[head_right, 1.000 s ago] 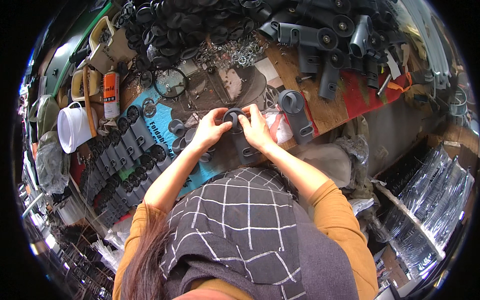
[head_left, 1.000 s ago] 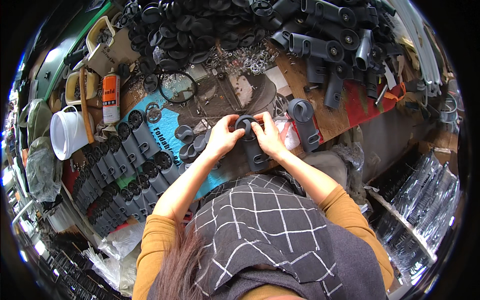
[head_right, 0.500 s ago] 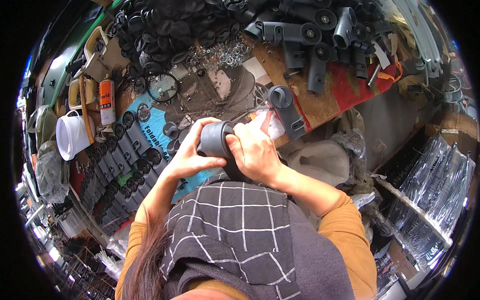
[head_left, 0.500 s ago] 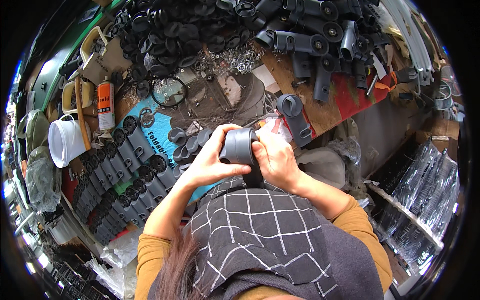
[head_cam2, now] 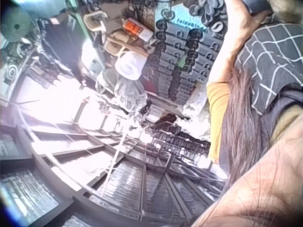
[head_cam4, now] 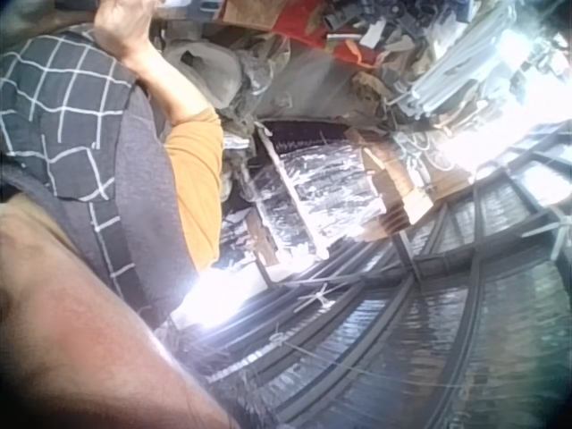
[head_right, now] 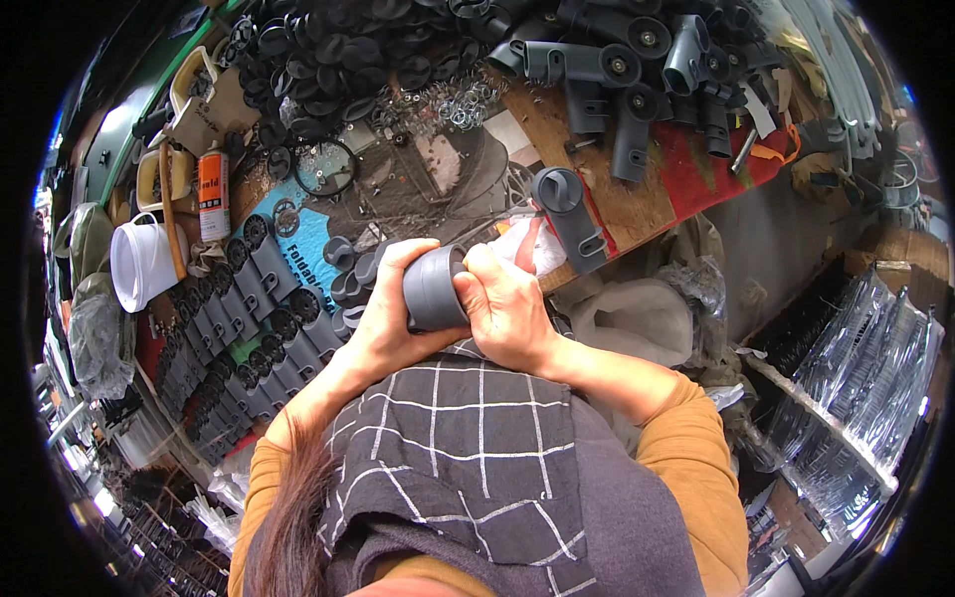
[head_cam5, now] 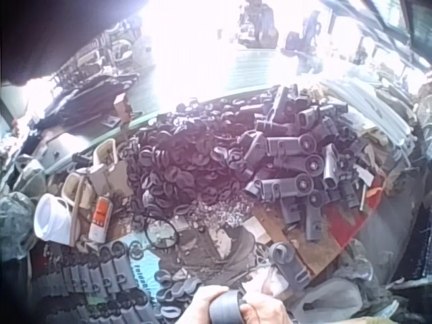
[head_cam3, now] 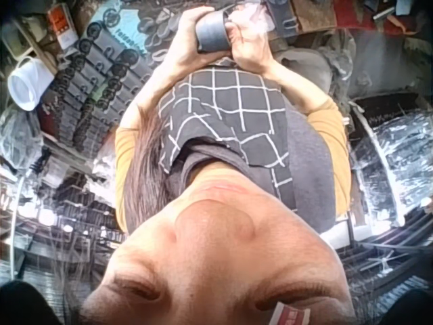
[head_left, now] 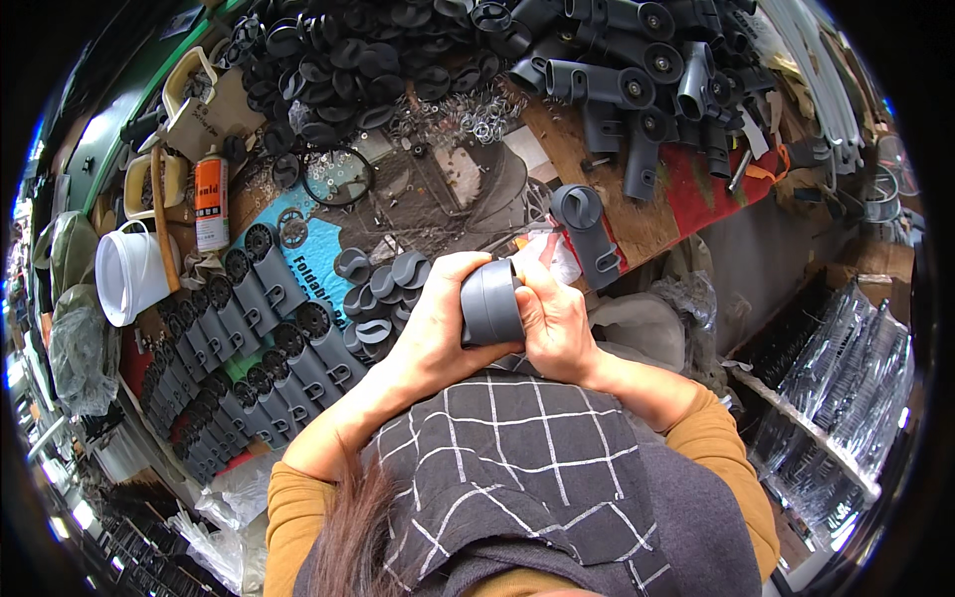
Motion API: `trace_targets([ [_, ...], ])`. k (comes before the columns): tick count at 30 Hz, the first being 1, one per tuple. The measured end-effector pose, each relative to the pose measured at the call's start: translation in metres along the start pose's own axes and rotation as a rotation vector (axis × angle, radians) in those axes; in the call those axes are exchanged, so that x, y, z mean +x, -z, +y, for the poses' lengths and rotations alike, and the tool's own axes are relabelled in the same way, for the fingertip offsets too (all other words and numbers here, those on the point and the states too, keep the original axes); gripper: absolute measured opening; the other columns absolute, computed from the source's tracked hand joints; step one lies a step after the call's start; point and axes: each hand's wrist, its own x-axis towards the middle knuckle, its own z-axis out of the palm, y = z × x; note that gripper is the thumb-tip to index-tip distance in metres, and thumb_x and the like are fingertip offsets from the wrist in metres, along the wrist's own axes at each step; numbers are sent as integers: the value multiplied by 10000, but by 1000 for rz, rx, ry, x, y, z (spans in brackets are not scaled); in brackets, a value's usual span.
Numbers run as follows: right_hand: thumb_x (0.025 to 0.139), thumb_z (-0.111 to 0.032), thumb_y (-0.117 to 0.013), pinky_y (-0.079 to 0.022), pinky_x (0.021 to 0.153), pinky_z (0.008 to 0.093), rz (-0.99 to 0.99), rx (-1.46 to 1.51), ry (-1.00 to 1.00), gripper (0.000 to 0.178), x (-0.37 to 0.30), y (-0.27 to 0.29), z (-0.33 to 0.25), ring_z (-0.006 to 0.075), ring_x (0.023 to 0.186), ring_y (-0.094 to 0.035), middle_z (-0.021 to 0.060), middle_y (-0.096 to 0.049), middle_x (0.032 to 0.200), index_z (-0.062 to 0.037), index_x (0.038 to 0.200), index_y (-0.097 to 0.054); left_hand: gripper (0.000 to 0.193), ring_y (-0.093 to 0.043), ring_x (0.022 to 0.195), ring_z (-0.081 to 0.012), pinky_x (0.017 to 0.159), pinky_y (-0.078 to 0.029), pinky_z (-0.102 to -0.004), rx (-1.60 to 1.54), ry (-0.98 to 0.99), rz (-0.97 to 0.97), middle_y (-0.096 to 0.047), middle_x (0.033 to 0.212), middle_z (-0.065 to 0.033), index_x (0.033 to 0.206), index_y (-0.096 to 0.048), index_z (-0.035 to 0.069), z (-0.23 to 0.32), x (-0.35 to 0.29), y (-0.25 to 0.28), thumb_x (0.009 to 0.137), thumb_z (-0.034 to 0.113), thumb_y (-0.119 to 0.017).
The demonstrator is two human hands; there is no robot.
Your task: The person repeatedly picks up small black plastic components and circular inserts from a cluttered workbench, fits the inserts into the components, and places the assembled units aside. The person handles items one at a time, turning them over and pressing parts together by hand.
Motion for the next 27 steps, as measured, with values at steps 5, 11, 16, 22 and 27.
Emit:
trace_targets([
  [5, 981, -226, -486, -436, 619, 400, -12, 37, -41, 232, 2, 0, -3, 378, 682, -574, 197, -532, 723, -2, 924, -511, 895, -514, 1105, -347, 963, -423, -410, 108, -107, 48, -484, 1182, -195, 1291, -376, 16, -2, 5, 0, 567, 131, -891],
  [11, 1006, -341, -429, -433, 668, 377, -154, 101, -280, 371, 16, 18, -11, 311, 657, -553, 172, -531, 718, 4, 902, -514, 873, -531, 1102, -335, 963, -428, -414, 142, -165, 103, -513, 1182, -194, 1286, -403, 22, 2, 15, 4, 584, 204, -891],
  [16, 728, -490, -773, -376, 997, 379, -327, 202, -232, 1012, 15, 8, -12, 263, 1168, -483, 180, -470, 1263, -12, 1444, -240, 784, -652, 840, -228, 752, -518, -334, -115, -21, 449, -639, 968, -131, 1227, -479, 16, -3, 30, 15, 709, 532, -760],
  [22, 703, -153, -735, -428, 952, 402, -349, 139, -172, 773, -3, -1, -6, 316, 1123, -540, 189, -507, 1223, -11, 1357, -347, 768, -619, 865, -171, 765, -479, -302, -212, 122, 461, -654, 923, -87, 1130, -559, -2, -13, 31, 9, 841, 705, -478],
  [27, 704, -166, -722, -424, 936, 415, -186, -54, -196, 762, -6, -12, 6, 335, 1083, -536, 194, -504, 1188, -10, 1352, -354, 525, -607, 875, -144, 809, -456, -296, -1044, 636, 497, -656, 961, -46, 1088, -610, 48, -29, 30, -7, 983, 502, -367],
])
